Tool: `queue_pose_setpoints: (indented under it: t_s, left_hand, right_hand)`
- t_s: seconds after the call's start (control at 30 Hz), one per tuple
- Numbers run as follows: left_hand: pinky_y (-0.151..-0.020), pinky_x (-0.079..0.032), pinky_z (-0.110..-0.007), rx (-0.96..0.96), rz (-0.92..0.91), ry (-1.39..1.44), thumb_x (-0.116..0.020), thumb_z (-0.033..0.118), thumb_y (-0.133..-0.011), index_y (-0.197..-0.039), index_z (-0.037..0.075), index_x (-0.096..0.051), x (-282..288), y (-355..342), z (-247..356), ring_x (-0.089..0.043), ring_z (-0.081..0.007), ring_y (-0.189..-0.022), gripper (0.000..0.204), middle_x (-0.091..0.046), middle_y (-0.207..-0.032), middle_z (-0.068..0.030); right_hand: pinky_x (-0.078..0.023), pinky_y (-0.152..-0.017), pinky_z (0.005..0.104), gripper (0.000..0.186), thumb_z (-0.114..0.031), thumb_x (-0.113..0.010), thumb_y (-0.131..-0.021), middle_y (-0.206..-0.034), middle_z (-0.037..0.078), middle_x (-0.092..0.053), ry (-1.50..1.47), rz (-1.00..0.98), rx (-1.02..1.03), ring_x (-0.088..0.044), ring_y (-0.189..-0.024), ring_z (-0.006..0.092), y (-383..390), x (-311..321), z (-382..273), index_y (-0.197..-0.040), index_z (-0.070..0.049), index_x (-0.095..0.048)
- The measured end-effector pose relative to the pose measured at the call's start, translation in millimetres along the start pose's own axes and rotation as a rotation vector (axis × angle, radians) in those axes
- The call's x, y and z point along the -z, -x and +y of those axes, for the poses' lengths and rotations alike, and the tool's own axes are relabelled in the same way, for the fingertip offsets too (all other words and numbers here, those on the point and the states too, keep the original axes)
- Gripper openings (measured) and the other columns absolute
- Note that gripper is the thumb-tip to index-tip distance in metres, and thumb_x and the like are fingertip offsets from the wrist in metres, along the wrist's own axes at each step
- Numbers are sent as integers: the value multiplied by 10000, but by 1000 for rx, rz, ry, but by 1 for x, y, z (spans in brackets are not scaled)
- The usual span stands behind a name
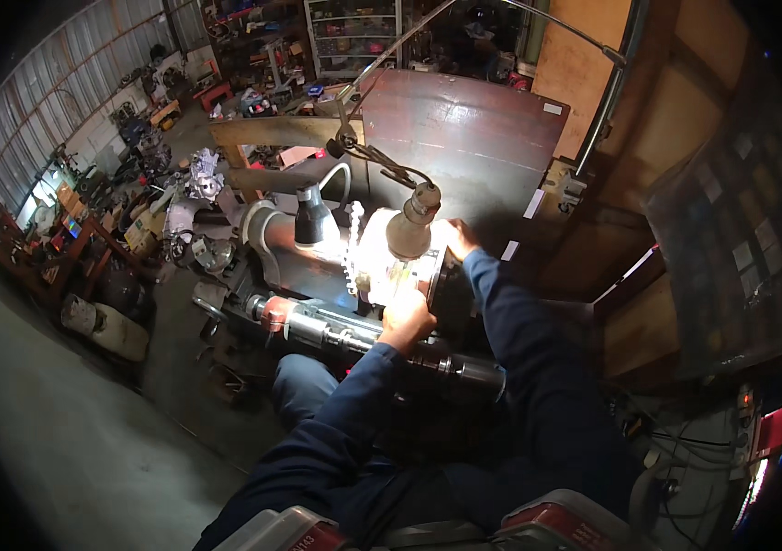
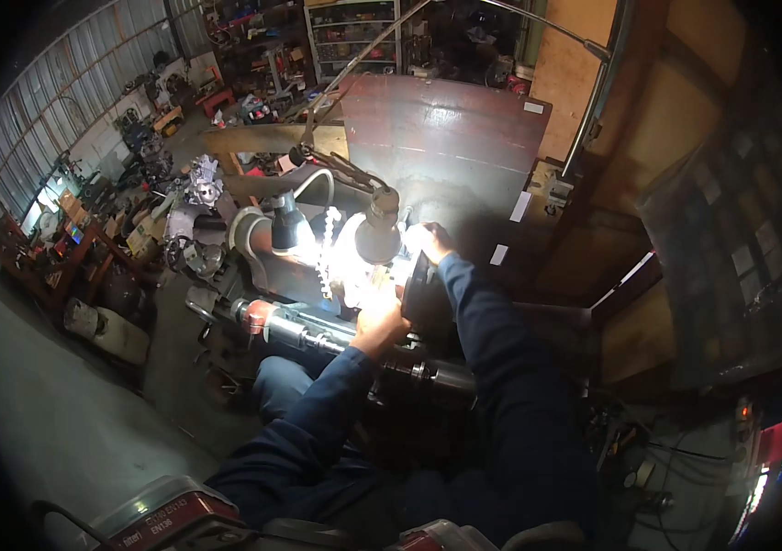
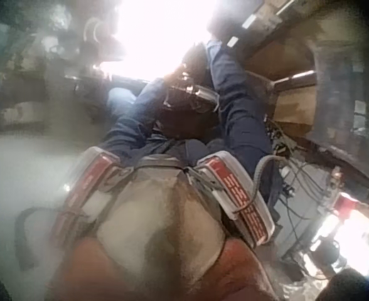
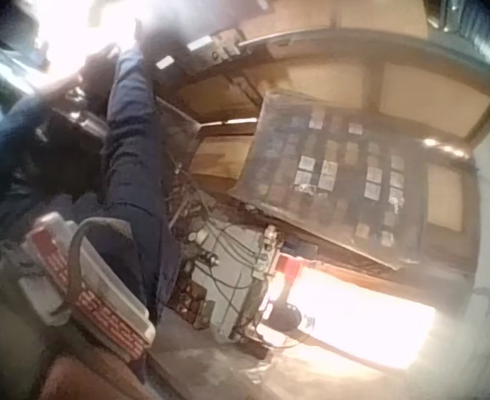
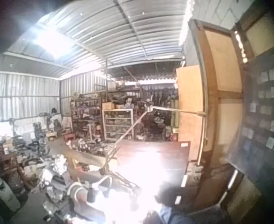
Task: The person is sharpening a metal part using a grinding machine, turning a handwheel to move the tool across the grinding wheel and using a gauge to check alignment.
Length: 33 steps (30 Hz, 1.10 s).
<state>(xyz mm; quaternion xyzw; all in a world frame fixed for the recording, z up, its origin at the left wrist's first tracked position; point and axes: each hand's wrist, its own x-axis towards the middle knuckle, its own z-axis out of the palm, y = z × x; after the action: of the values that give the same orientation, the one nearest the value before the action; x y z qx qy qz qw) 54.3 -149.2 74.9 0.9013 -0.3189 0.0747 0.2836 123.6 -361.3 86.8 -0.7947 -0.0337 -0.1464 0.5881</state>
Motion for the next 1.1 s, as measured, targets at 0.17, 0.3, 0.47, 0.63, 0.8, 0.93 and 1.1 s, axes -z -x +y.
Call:
queue_pose_setpoints:
  t_s: [0.17, 0.3, 0.47, 0.63, 0.8, 0.93, 1.1]
  left_hand:
    - [-679, -524, -447, 120, 119, 122, -701, 339, -768, -825, 75, -679, 33, 3, 6, -667, -328, -684, 271, -665, -688, -119]
    - [-693, -518, -433, 161, -98, 135, -713, 301, -750, -854, 72, -686, 29, 4, 12, -655, -327, -755, 253, -647, -757, -155]
    - [-884, -506, -408, 71, -131, -154, -717, 307, -764, -1082, 19, -639, 12, 11, -9, -622, -340, -1057, 436, -642, -1068, -195]
    - [-800, -526, -410, 217, -179, -15, -700, 500, -775, -1058, 33, -656, 27, -4, -15, -671, -316, -939, 548, -682, -958, -177]
    - [-633, -463, -357, -293, 523, 498, -681, 50, -773, -821, 43, -663, 40, 23, 9, -598, -261, -667, 51, -632, -747, -123]
    - [-675, -468, -355, -241, 642, 269, -637, 123, -913, -845, 32, -719, 41, 131, -12, -568, -225, -683, 141, -621, -766, -94]
    - [-785, -474, -409, -7, 455, 195, -584, 114, -944, -1013, 0, -632, 73, 219, -69, -589, -290, -872, 142, -607, -971, -140]
  right_hand:
    - [-461, -907, 379, 142, -101, -547, -836, -1012, 187, -626, 666, -252, 616, -568, -1067, 350, 30, -27, -33, -874, -27, -663]
    - [-468, -825, 349, 330, -316, -512, -927, -871, 113, -656, -59, -118, -68, -607, -864, 209, 0, 0, 14, -969, -10, -630]
    - [-482, -829, 454, 391, -335, -435, -939, -977, 224, -643, 182, 118, -372, -616, -918, 364, -1, -16, 89, -1012, -5, -631]
    - [-544, -663, 486, 186, -119, -550, -902, -929, 215, -668, 595, 461, -303, -676, -811, 346, 17, 27, 66, -1046, -17, -611]
    - [-332, -352, 275, 213, -251, -498, -1007, -562, 22, -491, 85, 504, -281, -440, -405, 96, 148, 143, -76, -1096, -91, -607]
    - [-455, -713, 460, 433, -341, -434, -1012, -786, 258, -614, 579, 888, -208, -584, -735, 432, 304, 139, -141, -872, 28, -611]
    - [-469, -824, 474, 400, -333, -525, -952, -1045, 291, -623, 585, 1191, -722, -603, -963, 444, 505, 93, -86, -1061, 48, -577]
